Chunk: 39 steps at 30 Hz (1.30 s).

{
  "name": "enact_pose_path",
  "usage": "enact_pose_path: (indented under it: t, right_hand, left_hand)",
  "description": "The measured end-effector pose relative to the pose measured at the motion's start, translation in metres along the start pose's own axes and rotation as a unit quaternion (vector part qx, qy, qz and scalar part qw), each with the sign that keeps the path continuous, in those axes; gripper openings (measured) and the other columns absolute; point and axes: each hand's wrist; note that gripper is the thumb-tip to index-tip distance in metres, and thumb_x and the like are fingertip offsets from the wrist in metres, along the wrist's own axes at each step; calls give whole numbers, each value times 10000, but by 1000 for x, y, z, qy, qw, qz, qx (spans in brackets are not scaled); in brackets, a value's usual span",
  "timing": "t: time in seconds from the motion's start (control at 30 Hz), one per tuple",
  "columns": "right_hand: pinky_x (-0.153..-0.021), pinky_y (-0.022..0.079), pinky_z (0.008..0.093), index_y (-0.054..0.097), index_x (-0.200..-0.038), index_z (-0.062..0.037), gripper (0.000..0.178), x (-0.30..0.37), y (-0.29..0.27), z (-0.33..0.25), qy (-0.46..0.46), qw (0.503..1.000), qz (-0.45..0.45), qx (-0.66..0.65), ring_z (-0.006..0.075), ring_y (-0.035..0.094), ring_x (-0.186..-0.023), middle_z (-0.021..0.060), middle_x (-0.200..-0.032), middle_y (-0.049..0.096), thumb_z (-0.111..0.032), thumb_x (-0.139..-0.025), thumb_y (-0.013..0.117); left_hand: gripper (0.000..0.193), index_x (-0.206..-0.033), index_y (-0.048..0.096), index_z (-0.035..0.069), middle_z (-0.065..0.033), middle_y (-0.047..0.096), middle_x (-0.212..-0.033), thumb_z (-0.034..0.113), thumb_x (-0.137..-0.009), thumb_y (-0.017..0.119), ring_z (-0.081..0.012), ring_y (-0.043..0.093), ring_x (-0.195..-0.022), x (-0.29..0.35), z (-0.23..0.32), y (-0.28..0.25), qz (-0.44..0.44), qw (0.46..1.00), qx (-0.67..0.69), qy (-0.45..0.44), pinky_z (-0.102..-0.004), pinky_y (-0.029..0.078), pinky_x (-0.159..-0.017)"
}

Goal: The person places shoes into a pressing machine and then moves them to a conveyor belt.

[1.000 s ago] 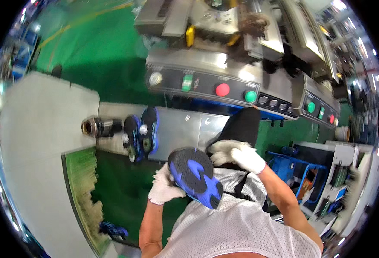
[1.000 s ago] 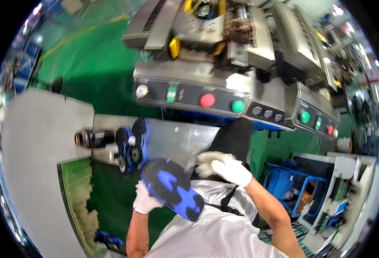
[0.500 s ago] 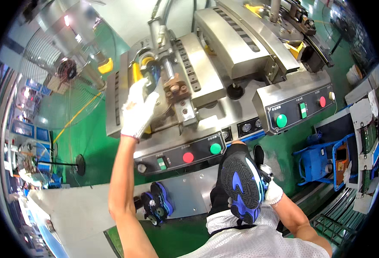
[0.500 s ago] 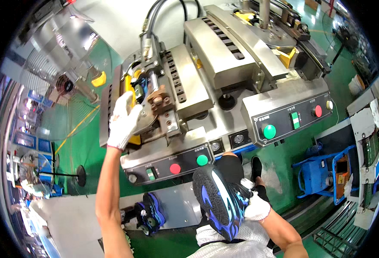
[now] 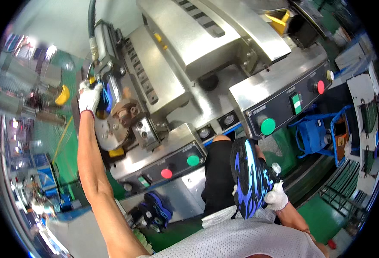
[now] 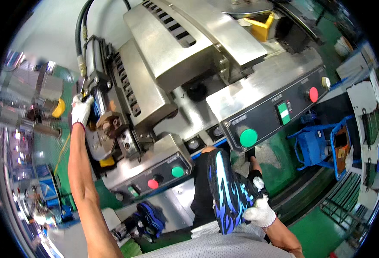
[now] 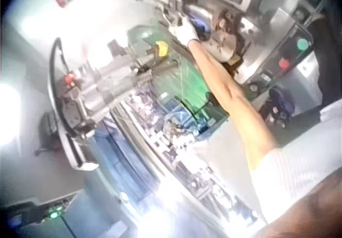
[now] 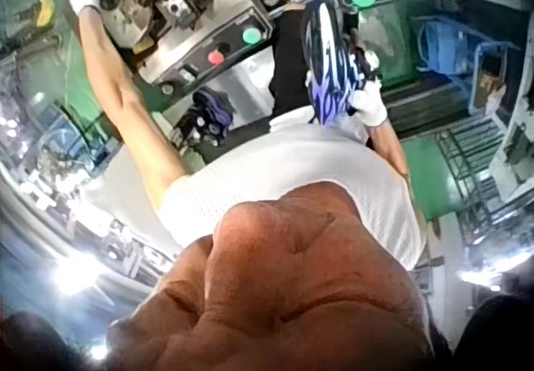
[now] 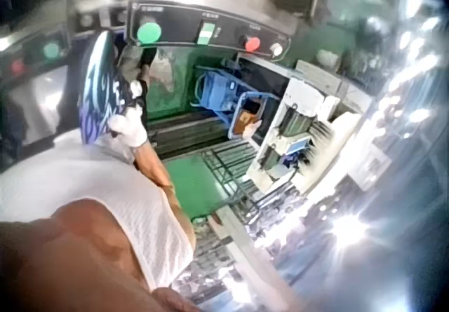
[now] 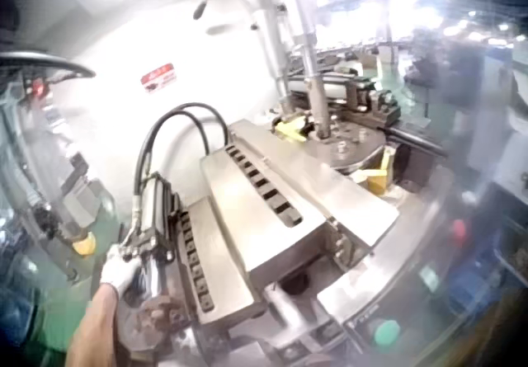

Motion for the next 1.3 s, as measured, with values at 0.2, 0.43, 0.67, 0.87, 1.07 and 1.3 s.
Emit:
enact_pose_path:
  t: [0.2, 0.43, 0.67, 0.87, 1.07, 1.3]
  right_hand:
    - [-1064, 549, 565, 434, -1513, 27, 843, 9, 32, 5, -9, 999, 26, 47, 458, 624, -1259, 312, -1400, 591, -379, -896, 840]
    - [-1016, 586, 543, 429, -1462, -4, 654, 2, 50, 37, -29, 995, 41, 89, 393, 686, -1182, 232, -1347, 638, -216, -934, 751]
    - [-844, 596, 346, 601, -1368, -9, 429, -60, 153, 27, -66, 958, 77, 267, 151, 700, -1018, 73, -1207, 712, -52, -952, 696]
    - [-810, 590, 334, 640, -1327, -34, 430, -200, 296, 25, -131, 917, -59, 373, 134, 699, -919, 53, -1104, 728, -120, -925, 764]
    - [-893, 583, 391, 695, -1251, -26, 466, -425, 354, 42, -141, 854, 7, 500, 256, 734, -1011, 130, -1104, 753, -130, -808, 798]
    - [-1031, 538, 410, 690, -1287, -14, 516, -570, 303, 68, -250, 472, 116, 837, 353, 682, -1223, 232, -1300, 698, -331, -881, 648]
  left_hand:
    - [767, -1400, 574, -51, -240, 674, -1319, 411, -857, 856, -314, 655, -1211, 107, 15, -109, 140, 978, 153, 29, -389, 493, -1059]
    - [542, -1303, 586, 16, -140, 615, -1317, 71, -805, 794, -230, 602, -1171, 389, -21, -169, 163, 970, 182, -24, -383, 477, -1051]
    - [386, -1027, 645, 61, -122, 629, -1030, 111, -701, 846, -306, 640, -915, 573, -67, -76, -27, 962, 223, -155, -441, 536, -806]
    - [585, -1240, 605, 16, -206, 583, -1198, 98, -719, 858, -385, 598, -1104, 636, -95, 11, 4, 980, 171, -98, -479, 509, -954]
    - [615, -1329, 550, -10, -263, 551, -1435, 23, -777, 818, -462, 520, -1368, 638, -109, 22, -32, 927, 347, -138, -498, 439, -1159]
    - [508, -1243, 595, -5, -257, 602, -1367, 19, -790, 823, -512, 537, -1331, 632, -116, 22, -43, 917, 388, -79, -552, 439, -1150]
Point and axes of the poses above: each hand's wrist, its own x-axis away from the middle knuckle, its own y-axis out of the palm, z = x × y
